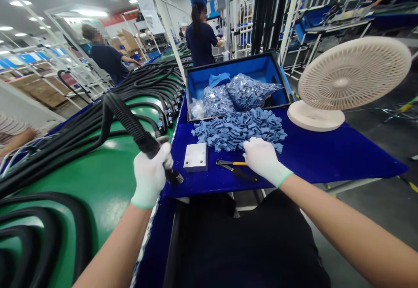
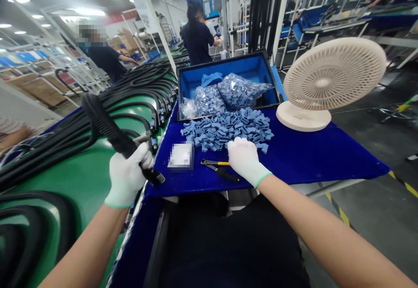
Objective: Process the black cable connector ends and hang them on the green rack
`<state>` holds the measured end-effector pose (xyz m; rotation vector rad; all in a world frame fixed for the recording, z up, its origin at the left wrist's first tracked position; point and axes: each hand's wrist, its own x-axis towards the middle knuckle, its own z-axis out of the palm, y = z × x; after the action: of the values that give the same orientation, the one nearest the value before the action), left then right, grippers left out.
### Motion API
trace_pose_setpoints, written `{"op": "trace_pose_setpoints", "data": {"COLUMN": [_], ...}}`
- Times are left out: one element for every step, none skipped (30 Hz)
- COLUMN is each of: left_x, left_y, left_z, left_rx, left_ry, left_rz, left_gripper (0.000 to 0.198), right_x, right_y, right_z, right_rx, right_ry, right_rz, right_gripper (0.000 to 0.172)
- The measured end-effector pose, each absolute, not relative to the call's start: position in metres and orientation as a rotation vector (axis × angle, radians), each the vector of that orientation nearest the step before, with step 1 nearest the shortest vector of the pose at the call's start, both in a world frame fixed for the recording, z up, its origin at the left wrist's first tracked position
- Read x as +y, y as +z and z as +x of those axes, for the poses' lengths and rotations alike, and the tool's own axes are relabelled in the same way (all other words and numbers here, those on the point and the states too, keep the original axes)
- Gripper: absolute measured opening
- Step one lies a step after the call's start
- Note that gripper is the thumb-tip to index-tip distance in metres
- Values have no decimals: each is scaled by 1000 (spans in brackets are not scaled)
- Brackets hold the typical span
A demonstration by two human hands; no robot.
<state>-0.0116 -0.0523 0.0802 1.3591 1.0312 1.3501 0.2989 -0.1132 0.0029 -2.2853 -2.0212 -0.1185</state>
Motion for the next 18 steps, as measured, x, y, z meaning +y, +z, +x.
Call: {"op": "trace_pose_setpoints", "data": {"left_x": [-43, -34, -26, -18, -12, -6, -1, 3, 6, 8, 9, 10, 10, 10, 10, 10, 11, 11], "left_y": [83, 85, 87, 88, 88, 87, 85, 83, 81, 78, 76, 74, 73, 72, 71, 70, 69, 67], "left_z": [-7, -2, 4, 9, 13, 16, 19, 20, 20, 19, 17, 15, 12, 9, 7, 5, 4, 3], "left_rx": [987, 942, 900, 866, 843, 833, 833, 838, 842, 840, 831, 815, 798, 786, 783, 784, 789, 798], "left_ry": [1360, 1375, 1390, 1399, 1403, 1404, 1400, 1391, 1378, 1365, 1353, 1339, 1324, 1312, 1307, 1308, 1315, 1325], "left_rz": [1395, 1421, 1438, 1452, 1461, 1464, 1460, 1452, 1442, 1431, 1420, 1411, 1404, 1402, 1402, 1405, 1411, 1420], "left_gripper": [31, 31, 30, 29, 29, 28, 29, 29, 30, 31, 31, 31, 31, 31, 31, 31, 31, 31], "right_x": [-112, -111, -111, -110, -110, -110, -110, -110, -110, -110, -109, -109, -107, -106, -104, -102, -100, -97], "right_y": [2, 1, 1, 0, 0, -1, -3, -4, -5, -5, -5, -4, -2, 1, 5, 9, 13, 17], "right_z": [297, 296, 295, 295, 295, 296, 297, 299, 301, 303, 305, 307, 310, 311, 312, 313, 312, 310], "right_rx": [-2029, -2042, -2057, -2071, -2082, -2089, -2091, -2090, -2085, -2080, -2074, -2053, -2016, -1967, -1913, -1858, -1812, -1785], "right_ry": [-115, -117, -123, -124, -117, -103, -83, -59, -35, -13, -1, 19, 59, 122, 205, 298, 393, 475], "right_rz": [-2278, -2269, -2258, -2246, -2234, -2226, -2220, -2214, -2209, -2203, -2203, -2191, -2154, -2089, -2000, -1896, -1787, -1690], "right_gripper": [17, 16, 16, 16, 17, 19, 21, 22, 23, 24, 24, 24, 27, 33, 42, 48, 49, 46]}}
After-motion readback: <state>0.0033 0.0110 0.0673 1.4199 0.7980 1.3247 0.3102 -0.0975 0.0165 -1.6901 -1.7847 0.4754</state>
